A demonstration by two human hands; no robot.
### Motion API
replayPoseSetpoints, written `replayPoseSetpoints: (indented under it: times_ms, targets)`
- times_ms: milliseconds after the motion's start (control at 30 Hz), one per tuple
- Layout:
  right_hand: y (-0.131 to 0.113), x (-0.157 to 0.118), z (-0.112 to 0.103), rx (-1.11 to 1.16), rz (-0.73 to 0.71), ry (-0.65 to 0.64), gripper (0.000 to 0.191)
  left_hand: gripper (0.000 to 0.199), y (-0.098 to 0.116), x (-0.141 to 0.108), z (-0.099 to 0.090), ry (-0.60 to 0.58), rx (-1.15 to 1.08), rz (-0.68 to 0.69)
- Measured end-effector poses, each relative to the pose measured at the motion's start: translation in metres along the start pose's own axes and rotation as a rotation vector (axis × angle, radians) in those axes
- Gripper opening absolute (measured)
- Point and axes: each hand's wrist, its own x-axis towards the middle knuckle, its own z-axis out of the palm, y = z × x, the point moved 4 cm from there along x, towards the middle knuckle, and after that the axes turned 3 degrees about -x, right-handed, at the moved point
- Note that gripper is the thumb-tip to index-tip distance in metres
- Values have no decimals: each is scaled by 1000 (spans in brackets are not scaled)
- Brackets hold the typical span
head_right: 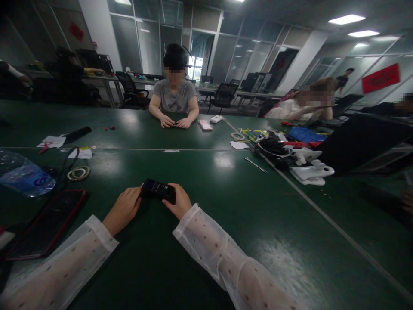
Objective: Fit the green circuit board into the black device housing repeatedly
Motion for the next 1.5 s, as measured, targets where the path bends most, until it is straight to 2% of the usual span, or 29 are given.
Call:
replayPoseSetpoints:
  times_ms: [1500]
  targets:
    - [-2,0,-1,20,9,28,56,45,1,0,0,-4,16,-9]
